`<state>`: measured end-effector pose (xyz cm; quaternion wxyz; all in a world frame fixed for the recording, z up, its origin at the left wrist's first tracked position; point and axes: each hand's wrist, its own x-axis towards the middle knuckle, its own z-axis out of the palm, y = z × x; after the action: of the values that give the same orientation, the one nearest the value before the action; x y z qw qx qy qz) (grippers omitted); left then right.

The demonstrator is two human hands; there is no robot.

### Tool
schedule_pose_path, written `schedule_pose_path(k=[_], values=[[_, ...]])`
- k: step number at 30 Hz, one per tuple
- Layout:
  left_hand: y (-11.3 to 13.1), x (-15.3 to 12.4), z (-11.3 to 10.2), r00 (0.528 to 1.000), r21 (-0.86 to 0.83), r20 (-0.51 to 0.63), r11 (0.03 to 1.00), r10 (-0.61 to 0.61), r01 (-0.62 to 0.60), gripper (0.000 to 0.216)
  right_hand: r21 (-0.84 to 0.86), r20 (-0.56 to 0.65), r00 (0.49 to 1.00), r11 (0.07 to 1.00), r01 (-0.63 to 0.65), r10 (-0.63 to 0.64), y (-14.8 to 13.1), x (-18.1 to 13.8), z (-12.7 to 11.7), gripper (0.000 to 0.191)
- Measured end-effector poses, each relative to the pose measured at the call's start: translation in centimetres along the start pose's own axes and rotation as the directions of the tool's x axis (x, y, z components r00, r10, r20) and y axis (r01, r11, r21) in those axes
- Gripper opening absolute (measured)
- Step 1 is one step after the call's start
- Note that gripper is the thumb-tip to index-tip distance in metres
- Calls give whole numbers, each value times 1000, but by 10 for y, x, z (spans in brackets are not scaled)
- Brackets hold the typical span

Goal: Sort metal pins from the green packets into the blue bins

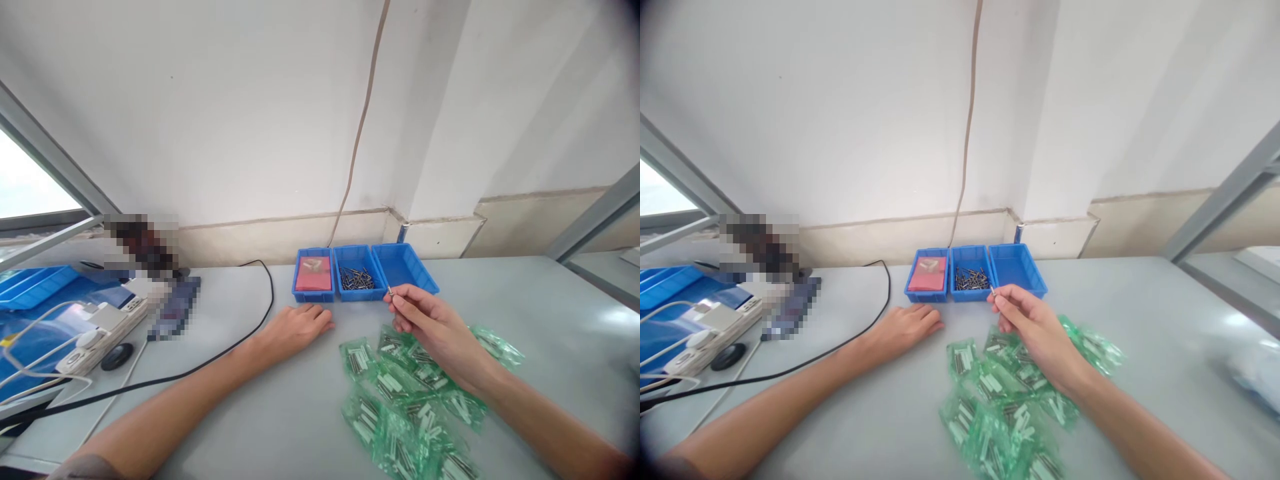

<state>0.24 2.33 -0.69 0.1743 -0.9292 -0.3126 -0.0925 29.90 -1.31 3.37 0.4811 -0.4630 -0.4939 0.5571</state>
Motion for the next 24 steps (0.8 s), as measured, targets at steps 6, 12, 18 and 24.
schedule_pose_path(k=[6,12,18,24], values=[[1,0,3,1000,18,15,1000,-18,18,29,-2,8,1000,1000,9,-9,-2,0,1,38],[0,-1,3,999,-35,18,999,-34,35,33,-15,18,1000,1000,17,-17,1,2,0,38],[-1,-2,1,999,-20,-33,1000,20,-21,35,-9,27,999,1000,19,-19,4,2,-2,35],[1,-1,3,999,14,-38,999,34,-34,32,-14,27,1000,1000,15,-14,5,3,-2,35]])
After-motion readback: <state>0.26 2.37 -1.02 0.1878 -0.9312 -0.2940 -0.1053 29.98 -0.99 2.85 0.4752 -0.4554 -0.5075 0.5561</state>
